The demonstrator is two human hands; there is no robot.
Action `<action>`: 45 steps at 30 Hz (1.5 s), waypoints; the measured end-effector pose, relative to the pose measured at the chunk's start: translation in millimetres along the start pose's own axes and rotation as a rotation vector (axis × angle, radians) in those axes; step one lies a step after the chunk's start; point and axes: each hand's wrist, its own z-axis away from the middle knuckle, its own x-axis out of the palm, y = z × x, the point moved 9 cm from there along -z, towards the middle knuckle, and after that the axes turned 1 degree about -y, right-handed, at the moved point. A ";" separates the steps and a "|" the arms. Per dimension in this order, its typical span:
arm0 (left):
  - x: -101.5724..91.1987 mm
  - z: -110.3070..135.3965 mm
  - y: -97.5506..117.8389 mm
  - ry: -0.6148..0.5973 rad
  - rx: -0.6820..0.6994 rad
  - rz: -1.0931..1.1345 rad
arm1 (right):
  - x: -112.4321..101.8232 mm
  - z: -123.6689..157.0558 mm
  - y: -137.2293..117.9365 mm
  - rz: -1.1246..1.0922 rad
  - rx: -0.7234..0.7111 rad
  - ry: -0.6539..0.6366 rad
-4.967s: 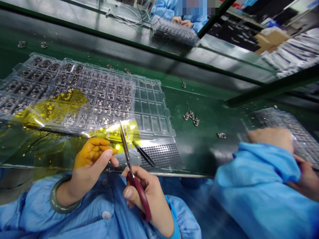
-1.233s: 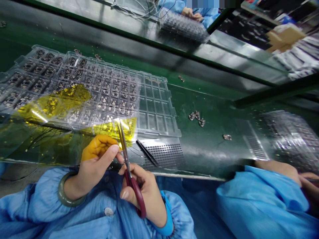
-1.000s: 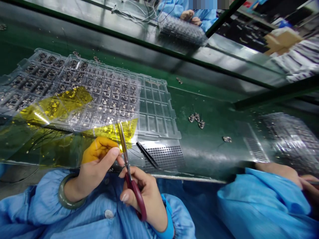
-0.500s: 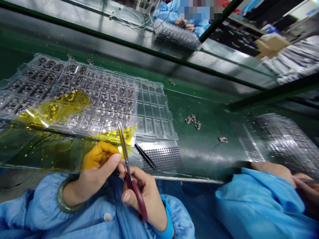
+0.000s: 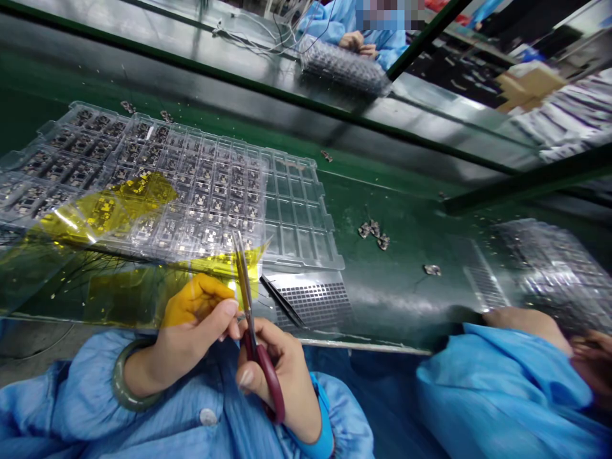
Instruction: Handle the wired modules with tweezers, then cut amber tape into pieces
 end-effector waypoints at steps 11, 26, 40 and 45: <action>0.9 2.9 -5.4 0.003 0.002 0.005 | 2.3 -2.4 -7.5 0.038 -0.059 -0.003; -0.5 3.2 -6.1 0.000 -0.002 -0.004 | 2.3 -5.7 -5.1 0.036 -0.046 0.011; -4.3 8.6 -19.0 -0.033 -0.039 0.150 | -8.2 -4.0 6.3 0.059 -0.068 0.060; -16.8 10.9 -22.4 0.089 -0.025 0.351 | -15.3 -3.9 13.8 0.077 -0.106 0.085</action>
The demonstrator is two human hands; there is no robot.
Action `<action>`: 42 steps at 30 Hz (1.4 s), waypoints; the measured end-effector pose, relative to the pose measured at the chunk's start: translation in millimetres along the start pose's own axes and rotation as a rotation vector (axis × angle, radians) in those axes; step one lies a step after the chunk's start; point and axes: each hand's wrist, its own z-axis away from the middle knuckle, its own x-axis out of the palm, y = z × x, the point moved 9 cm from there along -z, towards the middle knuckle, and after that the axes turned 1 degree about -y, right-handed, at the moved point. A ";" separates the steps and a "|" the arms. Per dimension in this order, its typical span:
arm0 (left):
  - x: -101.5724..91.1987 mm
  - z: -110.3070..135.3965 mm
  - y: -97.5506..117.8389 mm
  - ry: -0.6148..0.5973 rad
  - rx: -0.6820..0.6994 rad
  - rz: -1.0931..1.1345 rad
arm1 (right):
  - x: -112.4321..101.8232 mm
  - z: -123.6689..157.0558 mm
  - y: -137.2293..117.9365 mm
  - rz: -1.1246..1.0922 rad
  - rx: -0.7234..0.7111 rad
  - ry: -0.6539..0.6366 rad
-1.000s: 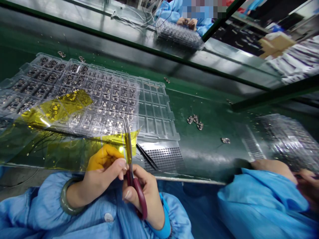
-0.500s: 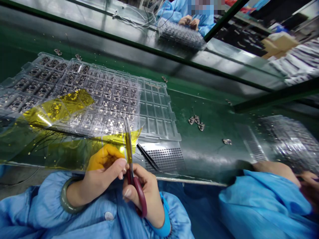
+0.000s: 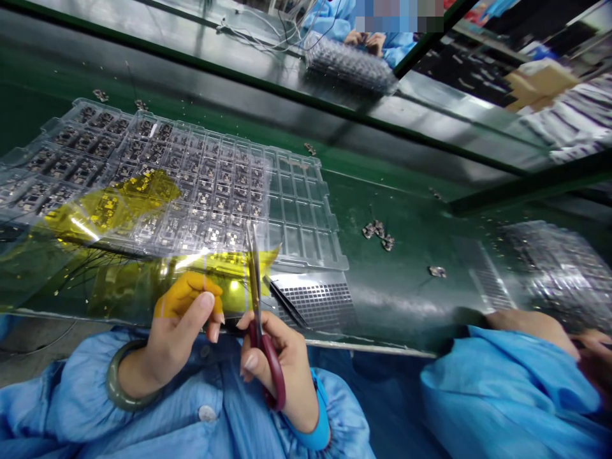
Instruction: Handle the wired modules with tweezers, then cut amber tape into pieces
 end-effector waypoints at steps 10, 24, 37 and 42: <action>6.6 0.5 1.3 -0.037 -0.004 -0.064 | 0.0 2.4 -1.2 -0.027 -0.033 -0.001; -2.3 -5.4 0.8 0.085 0.052 -0.004 | 19.2 10.5 -24.1 0.289 -0.025 -0.324; 8.6 -5.4 3.6 -0.008 0.061 -0.027 | 26.7 1.1 -29.0 0.273 0.021 -0.341; 7.1 -6.6 1.8 -0.005 0.057 -0.030 | 25.7 1.8 -28.4 0.260 0.032 -0.337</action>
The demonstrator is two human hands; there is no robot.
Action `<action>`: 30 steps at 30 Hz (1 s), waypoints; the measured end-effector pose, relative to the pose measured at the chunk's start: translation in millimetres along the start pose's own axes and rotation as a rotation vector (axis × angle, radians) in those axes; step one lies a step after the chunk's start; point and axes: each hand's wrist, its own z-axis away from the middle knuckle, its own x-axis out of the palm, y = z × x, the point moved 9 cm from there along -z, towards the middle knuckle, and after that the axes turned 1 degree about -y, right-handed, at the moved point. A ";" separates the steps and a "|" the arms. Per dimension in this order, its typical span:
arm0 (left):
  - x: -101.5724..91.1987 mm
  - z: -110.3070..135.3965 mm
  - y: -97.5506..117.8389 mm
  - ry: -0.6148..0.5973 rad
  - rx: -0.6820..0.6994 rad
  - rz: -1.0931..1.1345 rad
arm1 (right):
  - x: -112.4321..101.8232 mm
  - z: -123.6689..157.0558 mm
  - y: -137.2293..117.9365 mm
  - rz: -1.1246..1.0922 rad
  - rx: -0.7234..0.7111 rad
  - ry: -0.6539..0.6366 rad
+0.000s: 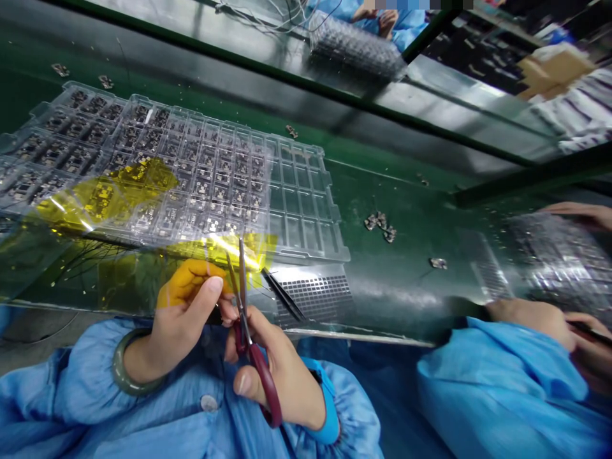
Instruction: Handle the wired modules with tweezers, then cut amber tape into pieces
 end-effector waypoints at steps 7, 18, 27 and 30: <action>0.5 -1.4 -0.3 0.007 -0.010 0.012 | 1.2 0.0 0.9 -0.013 0.016 0.010; 0.0 -0.9 -0.5 0.011 -0.003 0.003 | 0.3 0.8 3.7 -0.039 0.036 0.019; -1.0 -0.1 -3.2 0.025 -0.009 -0.028 | 2.5 6.5 13.4 -0.186 0.118 0.081; -2.4 0.1 -4.4 0.040 -0.024 -0.034 | 2.2 8.6 17.0 -0.212 0.132 0.114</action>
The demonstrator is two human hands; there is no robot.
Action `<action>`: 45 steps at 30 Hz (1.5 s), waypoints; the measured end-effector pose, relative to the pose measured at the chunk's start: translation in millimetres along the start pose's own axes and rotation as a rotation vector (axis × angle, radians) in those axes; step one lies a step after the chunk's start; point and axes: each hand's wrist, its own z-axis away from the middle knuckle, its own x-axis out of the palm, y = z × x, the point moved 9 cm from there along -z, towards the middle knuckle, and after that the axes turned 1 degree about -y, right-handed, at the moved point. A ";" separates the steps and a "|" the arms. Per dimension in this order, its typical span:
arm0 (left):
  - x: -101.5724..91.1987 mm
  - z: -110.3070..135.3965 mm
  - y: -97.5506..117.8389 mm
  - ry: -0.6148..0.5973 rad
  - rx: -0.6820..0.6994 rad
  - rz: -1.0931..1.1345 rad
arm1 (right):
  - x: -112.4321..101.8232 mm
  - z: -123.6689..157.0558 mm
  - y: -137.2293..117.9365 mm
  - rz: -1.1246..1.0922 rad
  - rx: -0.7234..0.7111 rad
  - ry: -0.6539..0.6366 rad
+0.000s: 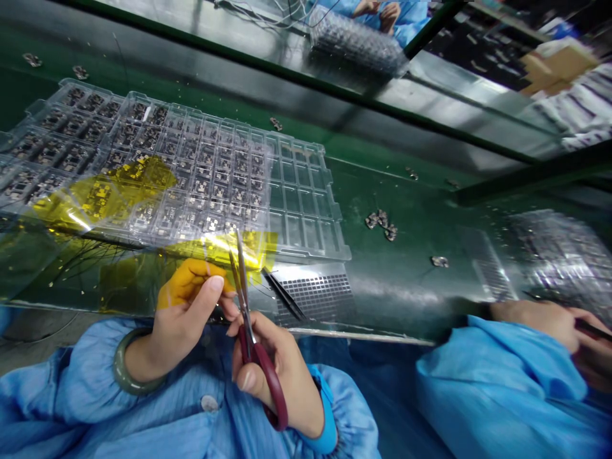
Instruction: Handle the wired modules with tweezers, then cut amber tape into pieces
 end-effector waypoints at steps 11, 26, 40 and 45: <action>3.9 1.2 4.2 -0.006 -0.010 0.028 | -5.8 2.4 9.8 -0.067 0.048 0.102; 11.1 2.6 11.8 -0.087 -0.016 -0.105 | -8.7 1.0 1.8 -0.041 0.005 0.116; 13.9 3.1 10.6 -0.129 -0.013 -0.149 | -4.9 -1.2 -8.5 -0.073 -0.044 0.080; 11.2 4.2 9.4 -0.104 -0.019 -0.149 | -6.3 -1.4 -7.2 -0.101 -0.056 0.088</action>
